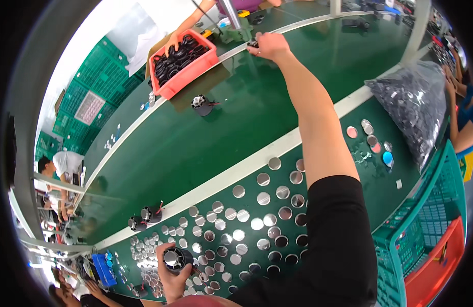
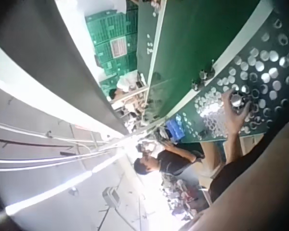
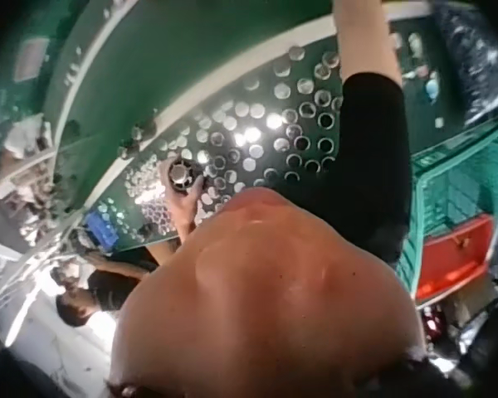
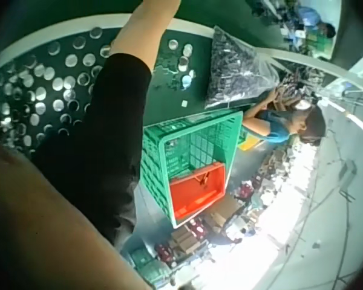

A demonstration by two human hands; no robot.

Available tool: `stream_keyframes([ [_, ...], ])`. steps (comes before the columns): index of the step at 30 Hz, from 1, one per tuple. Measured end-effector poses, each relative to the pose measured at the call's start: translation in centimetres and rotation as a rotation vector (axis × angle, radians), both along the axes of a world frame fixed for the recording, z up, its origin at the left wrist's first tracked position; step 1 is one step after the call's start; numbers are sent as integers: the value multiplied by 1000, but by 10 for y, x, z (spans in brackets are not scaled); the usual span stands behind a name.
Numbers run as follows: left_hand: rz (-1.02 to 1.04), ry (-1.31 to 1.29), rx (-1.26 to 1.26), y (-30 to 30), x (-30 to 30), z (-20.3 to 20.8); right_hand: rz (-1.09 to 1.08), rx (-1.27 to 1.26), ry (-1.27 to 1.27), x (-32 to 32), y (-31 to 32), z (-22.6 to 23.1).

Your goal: Assembling and inspecting small circular components by applying covers and stickers on a factory production line.

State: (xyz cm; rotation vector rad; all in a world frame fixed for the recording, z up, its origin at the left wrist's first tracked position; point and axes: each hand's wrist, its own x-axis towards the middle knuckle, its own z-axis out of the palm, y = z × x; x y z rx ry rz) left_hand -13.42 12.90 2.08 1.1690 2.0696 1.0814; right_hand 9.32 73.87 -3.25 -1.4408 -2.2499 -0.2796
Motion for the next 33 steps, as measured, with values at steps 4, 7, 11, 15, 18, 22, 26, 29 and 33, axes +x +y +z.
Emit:
stream_keyframes([
  [4, -40, 117, -47, 2, -5, -11, -23, 62, -41, -35, 30, -17],
  [7, 40, 55, -62, 0, -1, -12, -44, -28, -23, -62, 36, -21],
  [11, -89, 138, -19, 0, -10, -20, -89, -163, -76, -60, 48, -22],
  [15, -74, 126, 6, -8, -13, -15, -108, 278, -130, -66, 54, -38],
  [18, -67, 136, 62, -27, -20, -11, 0, 418, -39, -88, 28, -16],
  [22, -117, 49, 222, -31, -28, -13, 495, 437, 207, -57, -105, 78],
  [26, 41, -1, 245, -112, -26, -15, 983, -67, 237, -142, -381, 80],
  [29, 152, -167, 233, -169, -20, -18, 1383, -147, 139, -184, -494, 68],
  [33, 271, -133, 277, -231, -21, -28, 1518, -494, 220, -263, -597, 47],
])
